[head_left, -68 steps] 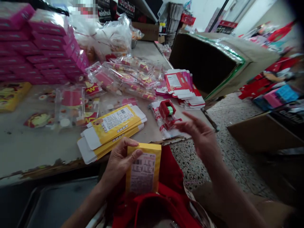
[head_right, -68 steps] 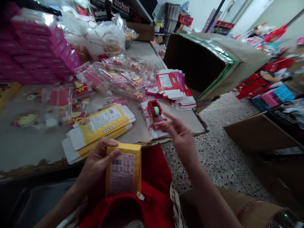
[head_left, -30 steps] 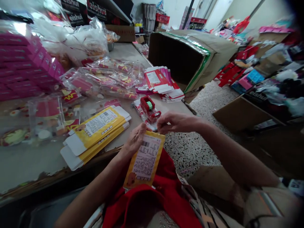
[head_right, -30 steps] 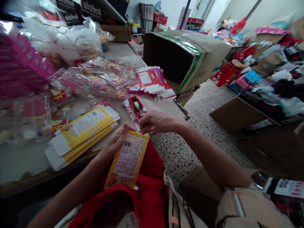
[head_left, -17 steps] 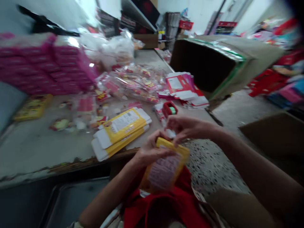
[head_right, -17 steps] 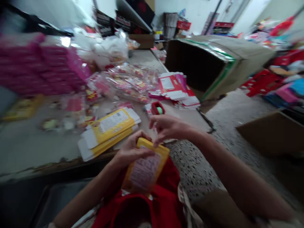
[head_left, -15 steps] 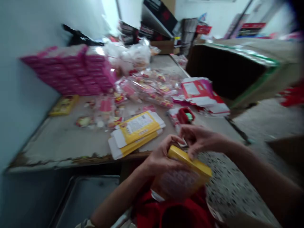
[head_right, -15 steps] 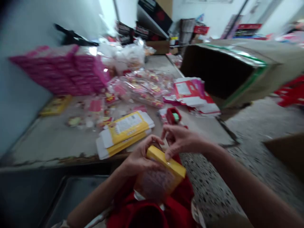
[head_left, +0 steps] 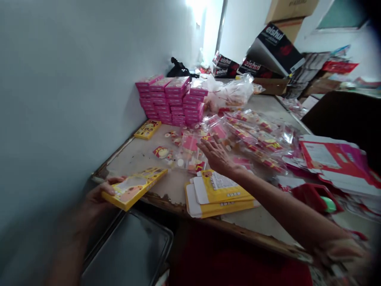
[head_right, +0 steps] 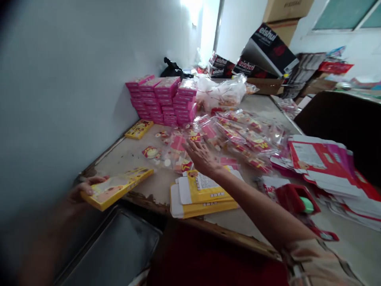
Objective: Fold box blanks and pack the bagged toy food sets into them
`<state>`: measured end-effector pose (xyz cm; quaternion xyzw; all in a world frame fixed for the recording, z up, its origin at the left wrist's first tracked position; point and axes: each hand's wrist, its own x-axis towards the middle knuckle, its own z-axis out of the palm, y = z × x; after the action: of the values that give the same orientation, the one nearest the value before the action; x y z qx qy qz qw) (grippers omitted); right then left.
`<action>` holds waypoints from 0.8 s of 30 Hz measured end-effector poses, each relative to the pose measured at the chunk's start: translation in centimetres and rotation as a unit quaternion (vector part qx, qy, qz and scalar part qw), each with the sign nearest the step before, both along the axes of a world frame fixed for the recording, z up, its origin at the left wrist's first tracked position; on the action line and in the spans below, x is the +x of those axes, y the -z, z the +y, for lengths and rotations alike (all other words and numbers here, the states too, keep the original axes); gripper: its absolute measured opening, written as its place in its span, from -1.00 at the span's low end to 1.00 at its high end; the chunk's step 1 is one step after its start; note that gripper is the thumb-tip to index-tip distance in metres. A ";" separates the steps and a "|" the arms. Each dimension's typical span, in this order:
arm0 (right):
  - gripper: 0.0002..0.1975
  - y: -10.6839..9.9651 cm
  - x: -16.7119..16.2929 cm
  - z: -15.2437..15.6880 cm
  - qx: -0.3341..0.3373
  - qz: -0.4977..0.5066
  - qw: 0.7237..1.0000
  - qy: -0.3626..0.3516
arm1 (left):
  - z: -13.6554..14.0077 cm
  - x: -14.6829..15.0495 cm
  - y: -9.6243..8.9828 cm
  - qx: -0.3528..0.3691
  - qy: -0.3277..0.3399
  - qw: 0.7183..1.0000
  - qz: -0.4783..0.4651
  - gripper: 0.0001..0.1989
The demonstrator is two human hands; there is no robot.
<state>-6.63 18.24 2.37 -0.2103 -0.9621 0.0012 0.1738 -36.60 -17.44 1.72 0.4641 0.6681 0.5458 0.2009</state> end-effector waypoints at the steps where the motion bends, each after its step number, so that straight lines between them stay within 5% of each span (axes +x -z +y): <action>1: -0.21 0.5 -1.5 1.1 0.030 -0.031 0.999 -0.033 | -0.7 -1.6 1.1 -0.053 0.006 0.999 0.008 -0.71; 4: -0.20 1.7 -5.2 3.5 0.092 -0.090 0.984 -0.122 | -1.6 -4.9 2.6 -0.164 0.014 0.981 0.107 -0.84; 8: -0.32 1.6 -8.4 4.3 0.138 -0.141 0.962 -0.191 | 2.2 -4.5 1.8 -0.188 -0.144 0.943 0.233 -0.75; 12: -0.57 -0.3 -8.9 3.8 0.083 -0.147 0.972 -0.162 | 10.1 -0.3 2.5 -0.323 -0.127 0.903 0.252 0.10; 16: -0.73 -4.2 -6.5 2.7 0.037 -0.085 0.991 -0.093 | 13.5 0.4 3.1 -0.364 -0.112 0.906 0.186 0.28; 19: -0.59 -7.6 -3.9 1.1 -0.206 0.028 0.978 -0.029 | 11.5 -1.3 1.3 -0.317 -0.053 0.940 0.113 0.30; 22: -0.55 -10.3 -1.9 -0.8 -0.534 0.121 0.837 -0.024 | 8.6 -1.1 -1.6 -0.218 0.049 0.975 0.013 0.23; 24: -0.56 -11.5 -0.9 -2.1 -0.633 0.144 0.760 -0.027 | 7.8 0.7 -3.1 -0.131 0.103 0.983 -0.075 0.23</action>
<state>-7.53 16.11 13.87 -0.2440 -0.7110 0.6450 0.1374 -35.94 -9.67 4.83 0.4579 0.6654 0.4634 0.3645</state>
